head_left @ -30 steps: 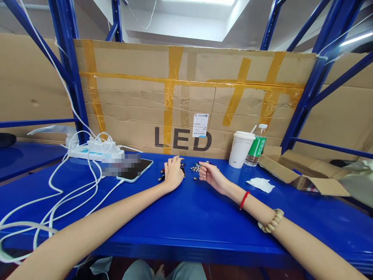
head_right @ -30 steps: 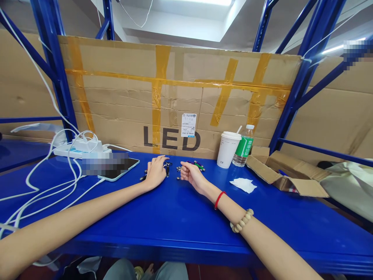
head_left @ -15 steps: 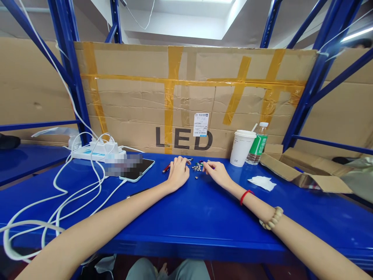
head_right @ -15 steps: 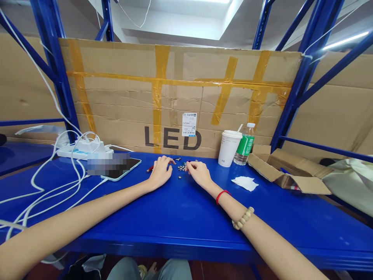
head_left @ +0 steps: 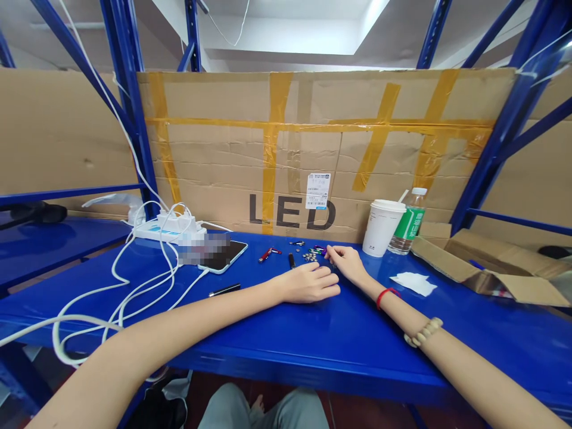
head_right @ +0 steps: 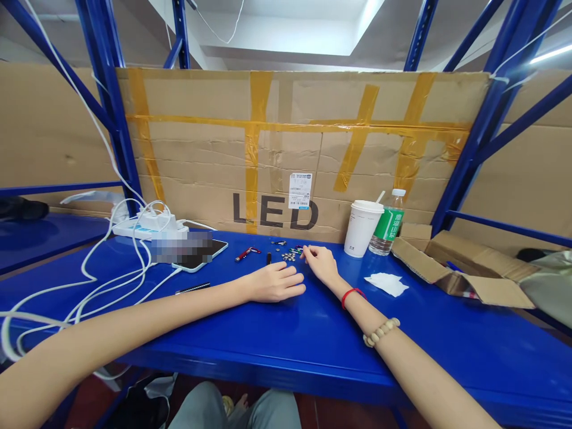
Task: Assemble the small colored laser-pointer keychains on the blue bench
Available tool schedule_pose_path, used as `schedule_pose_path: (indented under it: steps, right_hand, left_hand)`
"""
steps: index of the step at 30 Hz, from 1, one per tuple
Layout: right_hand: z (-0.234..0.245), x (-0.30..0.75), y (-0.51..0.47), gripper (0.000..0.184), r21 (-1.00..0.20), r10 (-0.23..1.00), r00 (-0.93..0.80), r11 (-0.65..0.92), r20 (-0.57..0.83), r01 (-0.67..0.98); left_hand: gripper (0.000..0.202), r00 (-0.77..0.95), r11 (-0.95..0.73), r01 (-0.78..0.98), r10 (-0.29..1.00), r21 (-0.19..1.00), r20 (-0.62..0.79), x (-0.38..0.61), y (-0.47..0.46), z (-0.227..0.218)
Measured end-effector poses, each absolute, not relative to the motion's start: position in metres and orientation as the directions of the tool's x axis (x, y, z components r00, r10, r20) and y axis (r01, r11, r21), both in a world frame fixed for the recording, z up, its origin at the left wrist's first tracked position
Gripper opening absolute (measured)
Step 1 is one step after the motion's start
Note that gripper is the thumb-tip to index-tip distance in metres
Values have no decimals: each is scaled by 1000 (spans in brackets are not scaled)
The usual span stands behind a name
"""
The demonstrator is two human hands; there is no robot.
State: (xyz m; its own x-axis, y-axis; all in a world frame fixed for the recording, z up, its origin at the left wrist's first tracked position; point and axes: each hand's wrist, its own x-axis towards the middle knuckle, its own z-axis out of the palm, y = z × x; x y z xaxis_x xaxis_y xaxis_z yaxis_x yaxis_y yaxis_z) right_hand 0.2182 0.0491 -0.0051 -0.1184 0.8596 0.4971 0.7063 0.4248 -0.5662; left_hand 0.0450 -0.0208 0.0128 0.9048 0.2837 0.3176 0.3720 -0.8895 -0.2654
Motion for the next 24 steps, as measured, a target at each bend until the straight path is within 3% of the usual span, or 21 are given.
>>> schedule_pose_path:
  steps: [3,5,9,13,16,19,24]
  right_hand:
    - [-6,219,51,41,-557,865,-126,418,486,718]
    - [-7,220,52,38,-551,872,-136,410,470,727]
    - [-8,220,53,23,-495,842,-189,463,506,736]
    - [-3,216,53,21,-351,780,-273,524,563,776]
    - [3,207,60,26,-245,780,-361,535,511,808]
    - [9,193,77,30,-162,821,-401,497,408,853]
    - [9,165,113,30,-155,864,-334,414,377,897]
  left_hand:
    - [29,852,-799,508,412,-321,324,37,-16,16]
    - [24,729,-677,679,572,-285,376,27,-20,21]
    - [23,276,-246,961,855,-127,438,-3,-46,31]
    - [29,-45,91,990,929,-107,368,-38,-75,34]
    - [24,-72,113,983,962,-145,264,-59,-83,34]
    - [23,-29,46,994,987,-100,160,-71,-80,32]
    - [30,-25,16,999,958,33,285,-71,-78,29]
